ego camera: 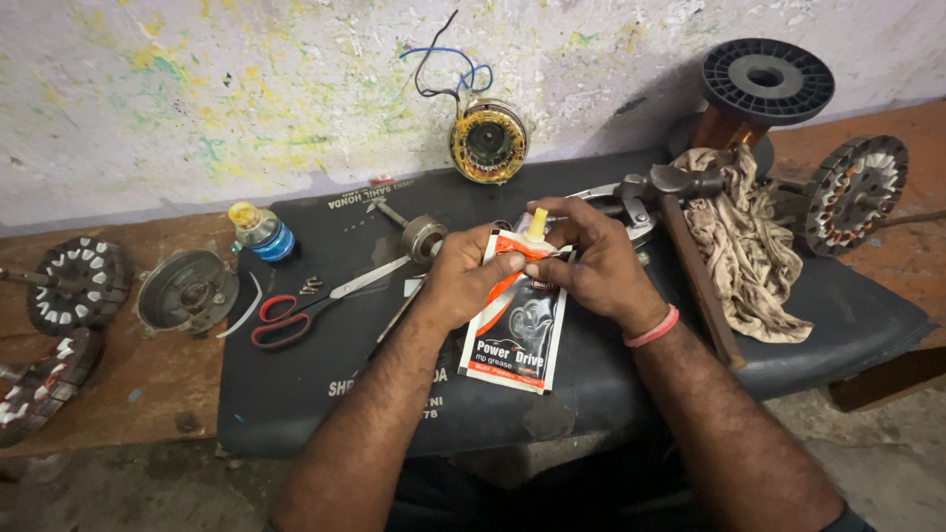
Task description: The person uses a hammer to tap a cylindrical metal part, then applies grease from a tube onto the part and spreads it by hand. They wipe the part with a cloth, insert a small ring, and later handle a stator with wires, using a metal rod to adjust or clean it.
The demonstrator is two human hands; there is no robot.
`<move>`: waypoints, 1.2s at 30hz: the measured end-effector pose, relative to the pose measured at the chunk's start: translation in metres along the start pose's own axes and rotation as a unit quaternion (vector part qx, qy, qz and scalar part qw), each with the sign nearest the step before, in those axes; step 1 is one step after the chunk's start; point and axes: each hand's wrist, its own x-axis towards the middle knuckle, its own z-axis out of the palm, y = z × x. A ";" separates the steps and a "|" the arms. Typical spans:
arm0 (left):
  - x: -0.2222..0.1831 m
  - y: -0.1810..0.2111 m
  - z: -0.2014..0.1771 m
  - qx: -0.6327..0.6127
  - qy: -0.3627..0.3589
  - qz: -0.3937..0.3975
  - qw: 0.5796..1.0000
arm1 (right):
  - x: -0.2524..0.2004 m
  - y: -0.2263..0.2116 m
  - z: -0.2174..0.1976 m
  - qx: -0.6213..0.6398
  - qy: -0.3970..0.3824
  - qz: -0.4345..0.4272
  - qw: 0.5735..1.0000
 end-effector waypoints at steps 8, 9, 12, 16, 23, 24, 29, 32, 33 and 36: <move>0.000 0.004 0.002 0.014 0.007 -0.005 1.000 | -0.001 0.004 0.000 0.023 0.001 0.001 1.000; 0.001 0.003 0.002 0.007 0.007 -0.008 1.000 | 0.000 0.004 0.001 0.016 0.007 -0.015 1.000; 0.004 0.001 0.001 -0.073 0.000 -0.002 0.997 | 0.000 -0.001 0.003 0.032 0.043 -0.032 0.998; 0.003 0.004 -0.007 -0.113 0.033 0.038 0.992 | -0.003 -0.029 -0.011 0.070 0.138 0.005 0.988; -0.012 0.024 -0.009 0.223 0.270 0.252 0.902 | 0.007 -0.105 -0.106 -0.137 0.219 -0.005 0.966; -0.012 0.028 -0.014 0.273 0.321 0.289 0.859 | 0.014 -0.108 -0.119 -0.165 0.213 0.030 0.962; -0.018 0.048 -0.048 0.449 0.225 0.191 0.844 | 0.029 -0.103 -0.154 -0.433 0.150 0.084 0.885; -0.021 0.056 -0.063 0.565 0.093 0.093 0.814 | 0.012 -0.096 -0.143 -0.578 0.187 -0.207 0.767; -0.025 0.057 -0.067 0.589 0.052 0.058 0.804 | 0.007 -0.086 -0.126 -0.494 0.187 -0.195 0.827; -0.013 0.065 -0.081 0.613 -0.013 -0.079 0.786 | -0.006 -0.056 -0.065 -0.399 0.146 -0.179 0.887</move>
